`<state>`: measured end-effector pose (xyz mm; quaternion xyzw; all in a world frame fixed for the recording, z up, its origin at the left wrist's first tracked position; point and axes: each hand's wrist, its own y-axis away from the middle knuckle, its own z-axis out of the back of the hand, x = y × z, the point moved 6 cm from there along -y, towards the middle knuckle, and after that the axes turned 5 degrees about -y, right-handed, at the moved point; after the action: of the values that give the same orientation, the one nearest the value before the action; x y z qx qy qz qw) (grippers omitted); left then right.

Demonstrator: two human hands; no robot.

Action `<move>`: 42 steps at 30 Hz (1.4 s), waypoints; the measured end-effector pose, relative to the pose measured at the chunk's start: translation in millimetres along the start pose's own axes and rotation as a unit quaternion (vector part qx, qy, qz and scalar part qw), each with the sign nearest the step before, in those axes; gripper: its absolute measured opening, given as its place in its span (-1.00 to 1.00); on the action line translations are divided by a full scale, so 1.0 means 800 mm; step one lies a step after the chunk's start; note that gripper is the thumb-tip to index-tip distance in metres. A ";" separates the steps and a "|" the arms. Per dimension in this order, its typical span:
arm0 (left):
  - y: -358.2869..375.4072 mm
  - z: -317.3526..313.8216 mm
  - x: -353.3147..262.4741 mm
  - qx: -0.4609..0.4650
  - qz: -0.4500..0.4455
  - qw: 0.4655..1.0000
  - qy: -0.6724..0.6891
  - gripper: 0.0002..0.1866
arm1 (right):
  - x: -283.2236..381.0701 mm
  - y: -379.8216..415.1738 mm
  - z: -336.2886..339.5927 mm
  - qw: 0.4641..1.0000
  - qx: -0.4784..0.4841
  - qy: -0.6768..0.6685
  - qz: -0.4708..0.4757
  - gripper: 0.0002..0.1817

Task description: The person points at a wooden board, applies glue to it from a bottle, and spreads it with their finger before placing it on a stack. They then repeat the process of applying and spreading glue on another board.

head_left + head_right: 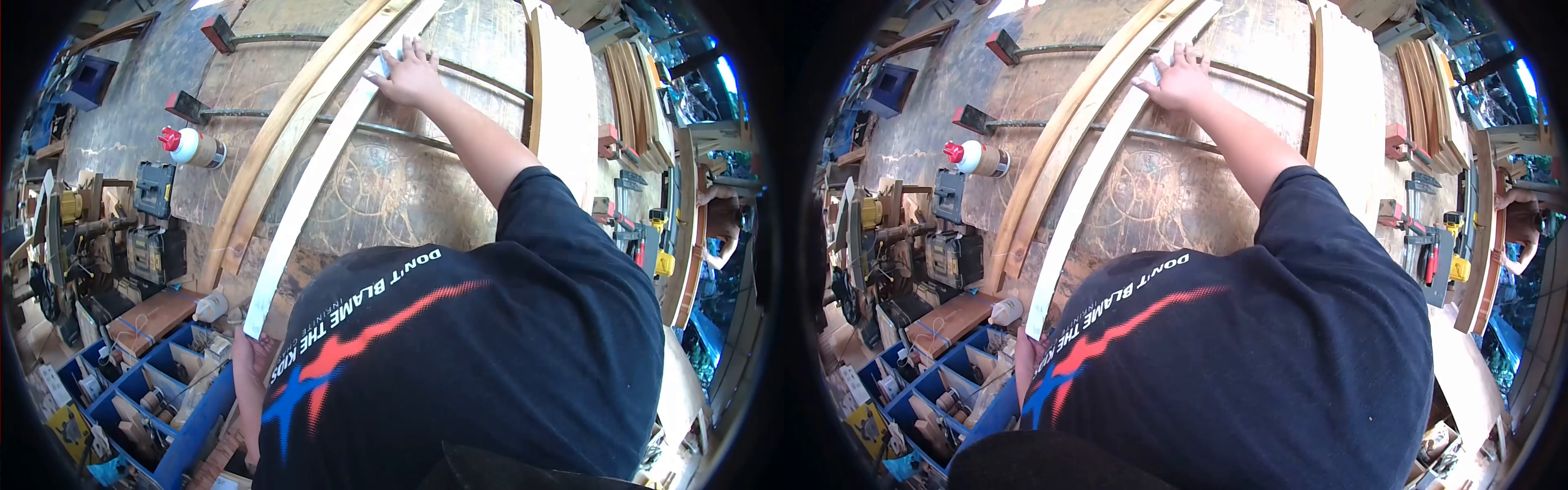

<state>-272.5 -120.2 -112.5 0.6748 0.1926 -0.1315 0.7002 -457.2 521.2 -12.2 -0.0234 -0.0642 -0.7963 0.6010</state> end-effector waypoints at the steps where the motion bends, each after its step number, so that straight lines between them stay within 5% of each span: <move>1: -0.001 0.001 -0.001 0.001 0.000 1.000 0.004 -0.58 | -0.010 -0.004 -0.008 0.999 -0.017 -0.005 -0.027 -0.12; 3: -0.005 0.005 -0.002 -0.010 -0.003 1.000 -0.007 -0.58 | 0.044 0.040 0.001 0.989 0.087 0.072 0.091 -0.11; 5: -0.001 0.003 -0.002 -0.016 -0.012 1.000 -0.007 -0.58 | 0.080 0.085 -0.004 0.966 0.066 -0.011 0.250 -0.08; 6: -0.002 0.000 -0.002 0.001 -0.009 1.000 0.000 -0.58 | 0.082 0.088 -0.002 0.969 0.062 -0.015 0.240 -0.04; 9: -0.004 0.003 0.005 0.031 0.002 1.000 0.004 -0.57 | 0.033 0.051 -0.016 0.996 -0.003 -0.087 -0.023 -0.02; 14: -0.011 0.010 0.005 0.027 -0.012 0.999 -0.030 -0.56 | 0.133 0.111 0.012 0.976 0.088 -0.046 0.193 -0.03; 18: -0.012 0.009 0.013 0.029 0.005 0.999 0.011 -0.56 | 0.073 0.064 -0.029 0.992 -0.020 -0.107 -0.058 0.00; 22: 0.000 -0.002 0.012 0.048 -0.005 0.999 -0.001 -0.58 | 0.143 0.121 0.000 0.973 0.093 -0.051 0.206 -0.01; 26: -0.003 0.001 0.026 0.040 0.007 0.999 0.020 -0.59 | 0.095 0.086 0.005 0.995 0.024 -0.085 -0.036 -0.02; 29: -0.007 0.002 0.029 0.043 0.015 0.999 0.012 -0.60 | 0.152 0.128 0.006 0.986 0.102 0.024 0.128 -0.03; 30: -0.004 -0.001 0.029 0.039 0.016 0.999 0.006 -0.60 | 0.170 0.144 -0.016 0.977 0.077 -0.035 0.198 -0.03; 33: -0.002 0.002 0.026 0.028 0.016 0.999 0.004 -0.61 | 0.179 0.157 0.006 0.974 0.088 -0.090 0.186 -0.01; 37: -0.018 0.010 0.036 0.040 0.010 0.999 0.018 -0.60 | 0.139 0.123 -0.024 0.996 0.035 -0.072 0.030 0.00; 41: -0.009 0.006 0.030 0.040 0.018 0.999 0.012 -0.62 | 0.211 0.202 -0.012 0.948 0.150 -0.060 0.275 0.03; 42: -0.010 0.006 0.027 0.040 0.013 0.999 0.009 -0.62 | 0.209 0.199 -0.011 0.951 0.131 -0.100 0.261 0.04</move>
<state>-256.4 -123.9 -129.0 0.7061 0.1846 -0.1237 0.6723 -350.3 317.8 9.8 -0.0396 -0.2192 -0.5896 0.7763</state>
